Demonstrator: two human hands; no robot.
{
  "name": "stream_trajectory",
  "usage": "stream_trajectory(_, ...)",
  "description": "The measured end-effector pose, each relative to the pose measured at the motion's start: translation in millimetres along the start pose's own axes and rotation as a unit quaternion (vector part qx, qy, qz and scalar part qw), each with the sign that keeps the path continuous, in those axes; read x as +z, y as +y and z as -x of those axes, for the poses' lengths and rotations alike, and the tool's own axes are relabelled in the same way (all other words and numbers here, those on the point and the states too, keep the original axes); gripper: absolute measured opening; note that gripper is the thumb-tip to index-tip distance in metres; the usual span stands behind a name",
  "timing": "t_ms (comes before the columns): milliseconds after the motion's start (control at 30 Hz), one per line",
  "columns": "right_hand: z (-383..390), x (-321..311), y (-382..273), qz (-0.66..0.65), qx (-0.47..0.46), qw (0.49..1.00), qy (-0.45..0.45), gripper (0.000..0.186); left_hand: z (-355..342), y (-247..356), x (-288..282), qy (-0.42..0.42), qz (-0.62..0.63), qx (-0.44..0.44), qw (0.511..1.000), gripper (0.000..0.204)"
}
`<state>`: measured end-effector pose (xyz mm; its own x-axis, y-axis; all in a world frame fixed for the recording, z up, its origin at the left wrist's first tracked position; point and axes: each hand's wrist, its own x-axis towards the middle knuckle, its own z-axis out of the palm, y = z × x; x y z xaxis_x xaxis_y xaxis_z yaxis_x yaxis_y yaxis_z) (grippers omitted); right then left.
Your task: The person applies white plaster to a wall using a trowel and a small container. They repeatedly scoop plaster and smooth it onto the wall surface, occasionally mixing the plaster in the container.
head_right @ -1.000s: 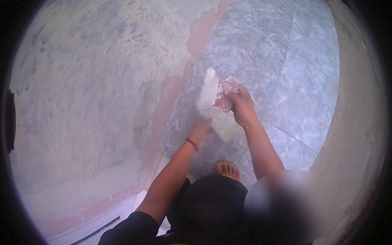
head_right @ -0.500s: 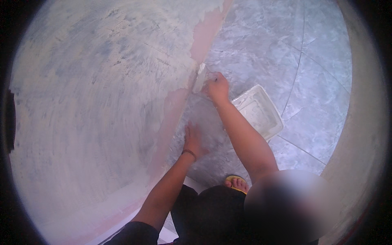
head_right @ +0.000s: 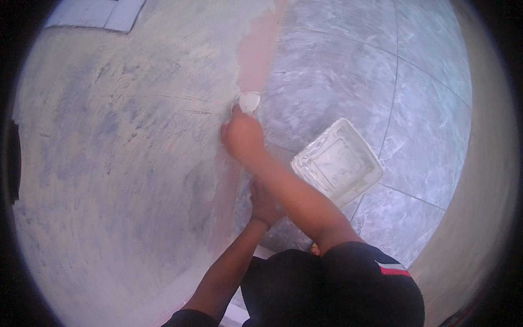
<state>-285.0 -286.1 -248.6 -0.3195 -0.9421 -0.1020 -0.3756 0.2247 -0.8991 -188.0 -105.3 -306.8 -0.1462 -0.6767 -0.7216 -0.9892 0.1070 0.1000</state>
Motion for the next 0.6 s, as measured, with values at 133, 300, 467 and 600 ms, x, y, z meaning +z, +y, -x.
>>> stream_trajectory(133,13.8,-31.6,27.2,-0.079,0.044,0.994,0.068,0.026,0.9,0.5,-0.8,-0.013,-0.011,-0.025,1.000,0.135)
stream_trajectory(300,-46.5,-11.7,90.8,-0.079,0.102,0.989,0.077,0.026,2.0,3.9,-6.6,-0.043,-0.018,-0.047,0.998,0.136)
stream_trajectory(467,-64.6,22.0,116.8,-0.163,0.150,0.973,0.059,0.023,2.4,4.3,-9.0,-0.039,0.001,-0.044,0.998,0.138)
stream_trajectory(600,-61.5,20.8,101.3,-0.263,0.147,0.954,0.013,0.021,1.8,3.9,-7.6,-0.039,0.019,-0.047,0.998,0.138)
